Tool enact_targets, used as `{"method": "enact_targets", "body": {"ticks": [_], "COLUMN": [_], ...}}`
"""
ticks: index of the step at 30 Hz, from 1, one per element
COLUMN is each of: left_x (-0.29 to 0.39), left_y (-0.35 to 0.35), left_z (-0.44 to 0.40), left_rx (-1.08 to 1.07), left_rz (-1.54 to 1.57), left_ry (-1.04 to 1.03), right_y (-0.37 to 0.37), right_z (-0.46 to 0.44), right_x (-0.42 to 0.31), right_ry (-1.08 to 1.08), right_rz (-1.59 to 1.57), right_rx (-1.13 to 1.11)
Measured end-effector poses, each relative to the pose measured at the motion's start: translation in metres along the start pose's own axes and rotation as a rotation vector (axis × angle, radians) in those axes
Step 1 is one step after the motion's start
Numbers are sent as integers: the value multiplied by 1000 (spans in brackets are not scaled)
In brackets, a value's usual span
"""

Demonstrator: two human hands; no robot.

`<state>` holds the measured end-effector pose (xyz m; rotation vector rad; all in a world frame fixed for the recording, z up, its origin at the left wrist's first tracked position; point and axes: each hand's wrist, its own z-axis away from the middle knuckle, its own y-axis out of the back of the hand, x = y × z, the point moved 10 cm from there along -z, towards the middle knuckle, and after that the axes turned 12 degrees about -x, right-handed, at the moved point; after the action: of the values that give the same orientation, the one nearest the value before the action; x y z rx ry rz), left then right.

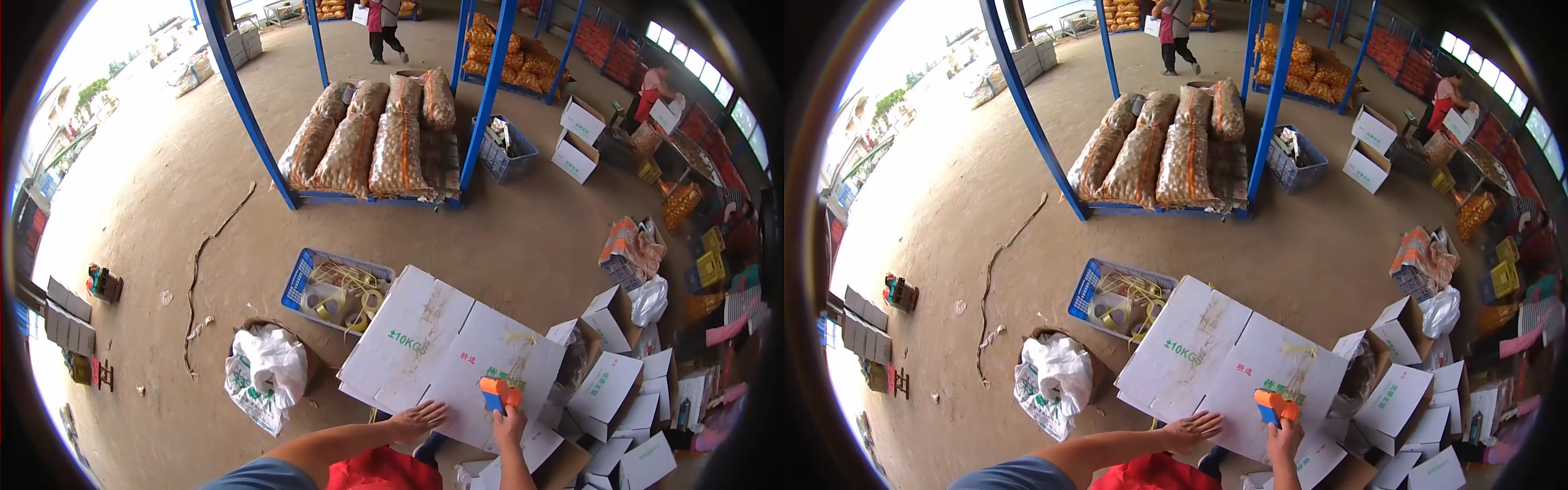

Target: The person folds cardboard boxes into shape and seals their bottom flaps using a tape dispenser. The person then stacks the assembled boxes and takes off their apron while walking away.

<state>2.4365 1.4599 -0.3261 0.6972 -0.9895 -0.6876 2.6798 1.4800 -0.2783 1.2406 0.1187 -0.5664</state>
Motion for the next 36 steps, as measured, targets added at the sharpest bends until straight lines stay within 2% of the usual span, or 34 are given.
{"method": "enact_targets", "body": {"ticks": [1, 2, 4, 6, 8, 9, 10, 12, 13, 14, 16, 17, 19, 20, 22, 25, 27, 31, 34, 36], "left_x": [5, 3, -2, 5, 10, 15, 10, 6, -14, -14, -5, 7, 36, 43, 56, 43, 37, 47, 74, 98], "left_y": [11, 2, -17, -39, -40, -36, -25, 5, 4, -2, -17, -16, -32, -46, -67, -35, -35, -30, 3, 44], "left_z": [-2, -7, -13, -22, -24, -26, -33, -33, -39, -35, -37, -33, -25, -26, -30, -37, -37, -40, -20, 5], "left_rx": [-104, -108, 21, 48, 176, -53, -45, 135, 4, 55, 214, 218, -40, 33, -27, -25, -20, 56, 62, 97], "left_rz": [-102, -89, -108, -240, -230, -187, -193, -61, -62, -54, 17, 13, -74, -52, -15, -205, -210, -263, -330, -166], "left_ry": [-12, -28, -29, 7, 136, 130, 125, 83, 147, 86, 77, 80, 159, 153, 142, 240, 224, 209, 195, 159], "right_y": [5, 6, 14, 19, 30, 43, 51, 63, 65, 66, 75, 76, 67, 69, 72, 61, 54, 56, 91, 135], "right_z": [13, 25, 43, 48, 60, 62, 57, 50, 42, 38, 24, 21, 17, 14, 23, 30, 36, 29, 29, 15], "right_x": [-4, -6, 3, 15, 23, 25, 31, 51, 63, 78, 94, 102, 130, 131, 130, 147, 147, 152, 133, 108], "right_ry": [26, 8, -53, -13, 39, 46, 47, 42, 55, 4, 34, 40, -53, -40, 9, -11, -33, -10, -1, 139], "right_rz": [-161, -153, -297, -344, -349, -314, -310, -390, -416, -365, -400, -400, -540, -538, -705, -676, -635, -680, -630, -502], "right_rx": [5, -1, 49, 46, 59, 113, 123, 135, 150, 140, 199, 202, 158, 159, 198, 211, 146, 221, 279, 383]}}
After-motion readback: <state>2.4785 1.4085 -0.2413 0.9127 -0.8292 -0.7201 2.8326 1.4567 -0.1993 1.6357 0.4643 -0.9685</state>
